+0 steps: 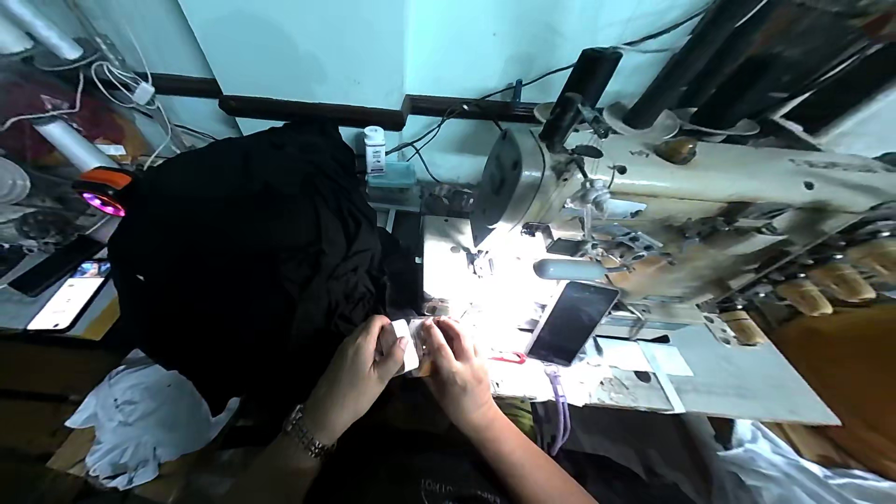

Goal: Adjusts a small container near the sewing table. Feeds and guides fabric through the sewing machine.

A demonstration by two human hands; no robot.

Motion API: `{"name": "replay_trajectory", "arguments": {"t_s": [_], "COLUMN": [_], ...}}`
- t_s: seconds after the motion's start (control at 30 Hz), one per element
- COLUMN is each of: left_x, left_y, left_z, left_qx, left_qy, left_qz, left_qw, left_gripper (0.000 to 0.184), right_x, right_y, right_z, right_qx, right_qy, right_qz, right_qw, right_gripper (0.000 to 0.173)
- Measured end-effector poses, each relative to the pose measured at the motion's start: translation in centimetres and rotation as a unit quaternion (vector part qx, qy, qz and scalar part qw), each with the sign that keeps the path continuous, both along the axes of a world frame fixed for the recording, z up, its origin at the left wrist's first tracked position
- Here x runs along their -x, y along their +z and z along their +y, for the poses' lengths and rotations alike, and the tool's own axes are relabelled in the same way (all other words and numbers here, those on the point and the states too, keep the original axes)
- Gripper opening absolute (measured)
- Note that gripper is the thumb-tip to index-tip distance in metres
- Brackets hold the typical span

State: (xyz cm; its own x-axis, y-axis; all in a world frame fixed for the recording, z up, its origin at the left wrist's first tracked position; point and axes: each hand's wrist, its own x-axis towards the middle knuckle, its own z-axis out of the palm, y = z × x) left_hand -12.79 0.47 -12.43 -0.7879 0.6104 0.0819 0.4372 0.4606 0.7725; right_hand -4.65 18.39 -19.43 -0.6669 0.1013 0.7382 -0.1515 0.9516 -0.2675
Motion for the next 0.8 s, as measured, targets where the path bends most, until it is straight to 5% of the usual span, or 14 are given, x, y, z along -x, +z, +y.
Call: {"name": "replay_trajectory", "arguments": {"t_s": [0.23, 0.4, 0.53, 0.8], "left_x": [0.7, 0.8, 0.9, 1.0], "left_y": [0.2, -0.4, 1.3, 3.4], "left_z": [0.3, -0.2, -1.0, -0.7], "left_qx": [-0.002, -0.034, -0.047, -0.058], "left_qy": [-0.003, -0.102, -0.191, -0.335], "left_qz": [-0.061, 0.093, 0.154, 0.180], "left_qw": [0.998, 0.990, 0.968, 0.923], "left_gripper": [0.039, 0.061, 0.063, 0.055], "right_x": [0.1, -0.2, -1.0, -0.3], "right_y": [0.2, 1.2, 3.4, 3.5], "right_z": [-0.4, 0.4, 1.7, 3.4], "right_qx": [-0.014, 0.069, 0.260, 0.357], "right_qy": [-0.006, 0.061, 0.240, 0.458], "right_qz": [0.003, -0.095, -0.242, -0.321], "right_qw": [1.000, 0.991, 0.903, 0.748], "right_gripper": [0.042, 0.059, 0.076, 0.075]}}
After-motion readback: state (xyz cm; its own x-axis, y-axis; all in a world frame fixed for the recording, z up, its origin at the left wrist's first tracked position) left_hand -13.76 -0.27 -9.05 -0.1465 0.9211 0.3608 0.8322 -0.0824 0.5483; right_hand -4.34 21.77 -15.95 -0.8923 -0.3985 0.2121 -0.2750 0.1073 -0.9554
